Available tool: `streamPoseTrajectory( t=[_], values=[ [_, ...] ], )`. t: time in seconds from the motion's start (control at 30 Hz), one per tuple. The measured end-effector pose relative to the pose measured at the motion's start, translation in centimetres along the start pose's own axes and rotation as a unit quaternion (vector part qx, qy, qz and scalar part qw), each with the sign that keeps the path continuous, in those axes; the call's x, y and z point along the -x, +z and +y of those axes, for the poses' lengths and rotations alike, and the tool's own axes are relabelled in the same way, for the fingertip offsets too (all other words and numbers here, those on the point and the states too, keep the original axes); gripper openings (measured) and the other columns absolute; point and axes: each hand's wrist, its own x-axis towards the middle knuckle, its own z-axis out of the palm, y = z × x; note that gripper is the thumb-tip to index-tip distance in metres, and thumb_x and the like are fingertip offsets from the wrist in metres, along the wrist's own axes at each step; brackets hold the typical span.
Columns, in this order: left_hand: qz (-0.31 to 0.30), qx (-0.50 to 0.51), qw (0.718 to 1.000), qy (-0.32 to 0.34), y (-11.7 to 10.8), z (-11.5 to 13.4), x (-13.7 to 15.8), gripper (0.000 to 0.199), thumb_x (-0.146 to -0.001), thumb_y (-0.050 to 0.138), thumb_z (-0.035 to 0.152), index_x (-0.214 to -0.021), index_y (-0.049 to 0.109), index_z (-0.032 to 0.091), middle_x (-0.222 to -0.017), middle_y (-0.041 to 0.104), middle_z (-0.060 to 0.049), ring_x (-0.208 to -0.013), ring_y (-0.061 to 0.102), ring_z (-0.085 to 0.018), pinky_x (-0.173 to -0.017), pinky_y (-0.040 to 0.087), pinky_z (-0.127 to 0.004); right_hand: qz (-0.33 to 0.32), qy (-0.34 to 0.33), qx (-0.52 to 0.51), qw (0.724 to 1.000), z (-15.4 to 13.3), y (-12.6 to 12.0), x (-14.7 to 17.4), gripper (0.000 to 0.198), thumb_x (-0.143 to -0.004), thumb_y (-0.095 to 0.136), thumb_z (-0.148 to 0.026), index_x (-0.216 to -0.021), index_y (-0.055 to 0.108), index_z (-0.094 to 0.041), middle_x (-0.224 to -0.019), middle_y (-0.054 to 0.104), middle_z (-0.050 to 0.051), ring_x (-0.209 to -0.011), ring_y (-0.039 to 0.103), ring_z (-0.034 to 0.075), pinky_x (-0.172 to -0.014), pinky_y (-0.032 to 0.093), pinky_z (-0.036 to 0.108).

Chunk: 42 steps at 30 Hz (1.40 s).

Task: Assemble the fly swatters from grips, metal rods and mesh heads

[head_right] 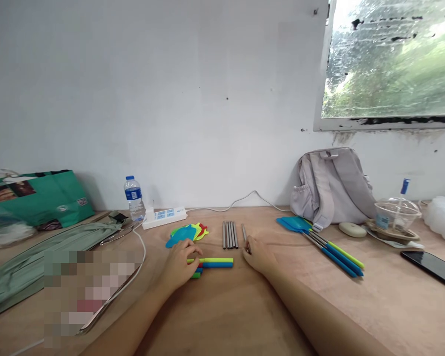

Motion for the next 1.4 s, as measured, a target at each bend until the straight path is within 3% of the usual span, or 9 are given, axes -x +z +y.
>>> streamPoseTrajectory(
  t=[0.13, 0.3, 0.53, 0.67, 0.87, 1.0, 1.13, 1.4],
  values=[
    [-0.017, 0.001, 1.0, 0.022, 0.1, 0.1, 0.1, 0.017, -0.07, 0.049, 0.015, -0.074, 0.065, 0.021, -0.083, 0.053, -0.005, -0.083, 0.048, -0.02, -0.075, 0.036, -0.035, 0.026, 0.035, -0.131, 0.99, 0.5, -0.3, 0.0, 0.011, -0.068, 0.051, -0.019, -0.076, 0.045, -0.02, -0.053, 0.049, -0.006, -0.053, 0.045, 0.012, -0.052, 0.028, 0.022],
    [-0.053, -0.007, 0.996, 0.067, 0.5, 1.4, 0.5, 0.019, -0.071, 0.05, 0.018, -0.079, 0.066, 0.022, -0.083, 0.054, -0.005, -0.085, 0.048, -0.021, -0.077, 0.036, -0.035, 0.088, 0.131, -0.391, 0.907, 0.9, -0.4, -0.5, 0.011, -0.065, 0.053, -0.018, -0.071, 0.044, -0.021, -0.044, 0.052, -0.007, -0.038, 0.038, 0.01, -0.042, 0.025, 0.021],
    [-0.08, 0.018, 0.993, 0.087, 1.1, 2.2, 0.7, 0.017, -0.069, 0.049, 0.013, -0.078, 0.062, 0.02, -0.08, 0.059, -0.003, -0.085, 0.047, -0.02, -0.076, 0.037, -0.032, 0.189, 0.177, -0.517, 0.816, 2.1, -1.2, -1.2, 0.018, -0.068, 0.052, -0.035, -0.074, 0.042, -0.021, -0.062, 0.059, -0.002, -0.036, 0.035, 0.007, -0.035, 0.023, 0.021],
    [-0.103, 0.023, 0.99, 0.094, 1.0, 2.7, 0.7, 0.02, -0.069, 0.047, 0.009, -0.077, 0.062, 0.021, -0.077, 0.063, -0.001, -0.08, 0.048, -0.019, -0.074, 0.037, -0.032, 0.197, 0.174, -0.569, 0.779, 1.7, -1.4, -0.6, 0.023, -0.061, 0.06, -0.037, -0.069, 0.05, -0.018, -0.064, 0.057, 0.0, -0.039, 0.033, 0.005, -0.033, 0.024, 0.021],
    [-0.11, 0.023, 0.988, 0.101, 1.1, 2.8, 0.7, 0.023, -0.07, 0.048, 0.01, -0.082, 0.062, 0.022, -0.082, 0.064, 0.0, -0.081, 0.048, -0.019, -0.075, 0.036, -0.032, 0.157, 0.204, -0.594, 0.762, -1.1, -0.6, 3.5, 0.018, -0.054, 0.067, -0.024, -0.063, 0.053, -0.017, -0.057, 0.055, -0.001, -0.048, 0.045, 0.008, -0.041, 0.036, 0.02],
    [-0.119, 0.025, 0.987, 0.104, 1.3, 2.7, 0.6, 0.023, -0.071, 0.048, 0.01, -0.083, 0.062, 0.022, -0.084, 0.064, 0.0, -0.082, 0.048, -0.019, -0.075, 0.036, -0.032, 0.074, 0.226, -0.55, 0.8, -3.0, -0.9, 5.6, 0.014, -0.057, 0.063, -0.017, -0.068, 0.054, -0.017, -0.059, 0.059, -0.002, -0.057, 0.054, 0.011, -0.054, 0.045, 0.022],
    [-0.117, 0.027, 0.987, 0.11, 1.4, 2.6, 0.6, 0.022, -0.072, 0.048, 0.01, -0.083, 0.062, 0.021, -0.084, 0.064, -0.001, -0.083, 0.049, -0.019, -0.077, 0.037, -0.033, 0.006, 0.193, -0.52, 0.832, -3.9, -1.3, 5.6, 0.009, -0.061, 0.061, -0.019, -0.067, 0.055, -0.017, -0.059, 0.06, -0.001, -0.06, 0.059, 0.014, -0.062, 0.048, 0.027],
    [-0.107, 0.043, 0.987, 0.11, 1.8, 2.2, 0.7, 0.019, -0.073, 0.049, 0.013, -0.086, 0.06, 0.021, -0.086, 0.063, -0.001, -0.084, 0.049, -0.019, -0.076, 0.037, -0.033, -0.054, 0.179, -0.632, 0.752, -3.7, -1.6, 5.3, 0.016, -0.06, 0.063, -0.027, -0.065, 0.052, -0.017, -0.066, 0.061, 0.002, -0.063, 0.062, 0.016, -0.063, 0.048, 0.028]
  ],
)
